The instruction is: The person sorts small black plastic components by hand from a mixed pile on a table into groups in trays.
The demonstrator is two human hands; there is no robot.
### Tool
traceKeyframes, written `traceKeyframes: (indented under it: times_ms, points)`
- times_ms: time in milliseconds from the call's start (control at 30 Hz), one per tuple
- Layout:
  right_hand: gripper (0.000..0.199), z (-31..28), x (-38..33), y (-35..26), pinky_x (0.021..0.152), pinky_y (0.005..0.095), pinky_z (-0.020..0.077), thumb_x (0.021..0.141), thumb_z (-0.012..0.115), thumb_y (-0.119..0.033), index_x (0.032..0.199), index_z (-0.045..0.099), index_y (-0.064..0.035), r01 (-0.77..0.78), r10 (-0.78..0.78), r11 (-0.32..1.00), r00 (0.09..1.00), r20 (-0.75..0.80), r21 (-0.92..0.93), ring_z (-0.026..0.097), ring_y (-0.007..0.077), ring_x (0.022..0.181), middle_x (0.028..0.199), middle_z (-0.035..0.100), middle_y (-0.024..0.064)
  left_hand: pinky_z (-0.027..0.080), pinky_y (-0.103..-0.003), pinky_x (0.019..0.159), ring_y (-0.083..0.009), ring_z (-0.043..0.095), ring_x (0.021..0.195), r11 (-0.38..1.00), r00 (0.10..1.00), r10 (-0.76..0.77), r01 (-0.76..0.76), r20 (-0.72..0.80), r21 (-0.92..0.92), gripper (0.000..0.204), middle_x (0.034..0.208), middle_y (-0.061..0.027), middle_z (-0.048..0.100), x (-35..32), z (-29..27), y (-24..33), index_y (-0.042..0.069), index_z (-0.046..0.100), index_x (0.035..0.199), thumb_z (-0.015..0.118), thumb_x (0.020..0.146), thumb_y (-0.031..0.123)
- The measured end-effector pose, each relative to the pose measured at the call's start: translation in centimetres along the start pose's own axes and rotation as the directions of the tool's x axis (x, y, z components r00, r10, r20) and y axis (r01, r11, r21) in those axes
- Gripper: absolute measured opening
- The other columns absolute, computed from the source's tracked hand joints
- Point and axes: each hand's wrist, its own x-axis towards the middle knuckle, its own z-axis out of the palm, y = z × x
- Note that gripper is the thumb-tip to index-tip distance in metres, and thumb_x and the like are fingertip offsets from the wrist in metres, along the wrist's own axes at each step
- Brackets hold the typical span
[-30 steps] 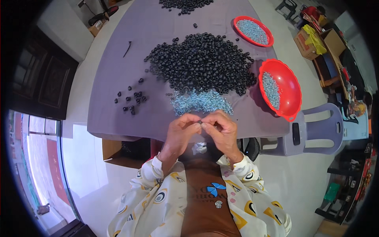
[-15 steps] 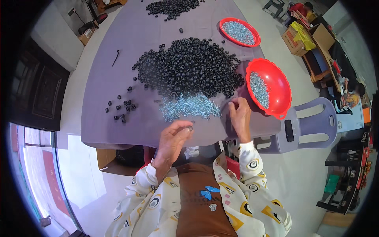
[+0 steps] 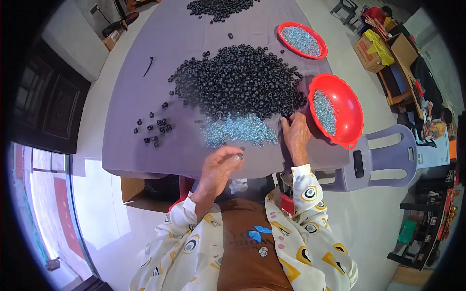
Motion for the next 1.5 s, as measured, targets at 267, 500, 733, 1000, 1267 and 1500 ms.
traceKeyframes:
  times_ms: [267, 500, 733, 1000, 1267, 1500]
  points:
    - [0.017, -0.1, 0.1, 0.4, 0.063, 0.0431, 0.0447, 0.078, 0.063, -0.013, 0.083, 0.054, -0.0001, 0.085, -0.082, 0.991, 0.996, -0.029, 0.099, 0.057, 0.036, 0.072, 0.081, 0.057, 0.0178, 0.043, -0.028, 0.073, -0.0137, 0.052, 0.076, 1.0, 1.0, 0.018, -0.018, -0.009, -0.001, 0.016, 0.086, -0.0061, 0.058, -0.2, -0.5, 0.1, 0.0, 0.057, 0.099, 0.058, 0.085, 0.009]
    - [0.004, -2.4, -0.8, -0.5, 0.049, 0.0179, 0.0364, 0.081, 0.058, -0.002, 0.083, 0.054, -0.002, -0.139, 0.021, 0.713, 0.984, 0.177, 0.688, 0.046, 0.0034, 0.057, 0.069, 0.052, -0.0029, 0.043, -0.028, 0.073, -0.0128, 0.052, 0.077, 0.999, 0.999, 0.042, -0.042, -0.007, -0.016, 0.016, 0.087, -0.0059, 0.058, 0.2, -0.1, 0.4, 0.0, 0.057, 0.099, 0.057, 0.086, 0.009]
    - [0.009, -6.0, -3.7, -6.4, 0.052, 0.0195, 0.041, 0.083, 0.058, -0.003, 0.092, 0.056, -0.001, -0.35, -0.231, 0.328, 0.871, 0.434, 0.878, 0.05, 0.0062, 0.06, 0.074, 0.054, 0.0004, 0.043, -0.025, 0.073, -0.011, 0.053, 0.077, 0.991, 0.991, 0.123, -0.125, 0.052, 0.036, 0.014, 0.087, -0.0046, 0.058, -0.1, 0.4, 0.6, 0.0, 0.057, 0.098, 0.057, 0.086, 0.005]
    - [0.011, -7.4, -5.8, -8.6, 0.053, 0.0185, 0.0384, 0.087, 0.058, -0.011, 0.091, 0.053, -0.0025, -0.344, -0.428, 0.39, 0.754, 0.498, 0.854, 0.046, 0.0036, 0.06, 0.073, 0.053, -0.0023, 0.044, -0.023, 0.076, -0.0081, 0.054, 0.084, 0.971, 0.984, 0.179, -0.179, 0.014, 0.158, 0.014, 0.091, -0.0019, 0.058, -0.7, 0.5, 0.8, 0.002, 0.056, 0.099, 0.059, 0.085, 0.006]
    - [0.008, -8.0, -5.9, -9.6, 0.053, 0.0175, 0.0359, 0.084, 0.061, -0.008, 0.086, 0.056, -0.0017, -0.056, -0.462, 0.563, 0.806, 0.37, 0.824, 0.044, 0.0022, 0.061, 0.071, 0.053, -0.0033, 0.045, -0.022, 0.074, -0.0061, 0.053, 0.083, 0.887, 0.956, 0.293, -0.279, 0.017, 0.367, 0.014, 0.09, -0.0016, 0.058, -0.8, 0.3, 0.2, 0.0, 0.055, 0.098, 0.06, 0.084, 0.004]
    - [0.006, -7.9, -5.9, -9.1, 0.052, 0.018, 0.0373, 0.083, 0.061, -0.004, 0.085, 0.058, -0.0005, -0.119, -0.436, 0.57, 0.795, 0.422, 0.813, 0.047, 0.0037, 0.06, 0.071, 0.055, -0.0014, 0.045, -0.021, 0.072, -0.0057, 0.053, 0.08, 0.877, 0.96, 0.281, -0.262, 0.012, 0.404, 0.012, 0.088, -0.0014, 0.059, -1.0, 0.8, 0.6, 0.0, 0.056, 0.095, 0.059, 0.084, 0.005]
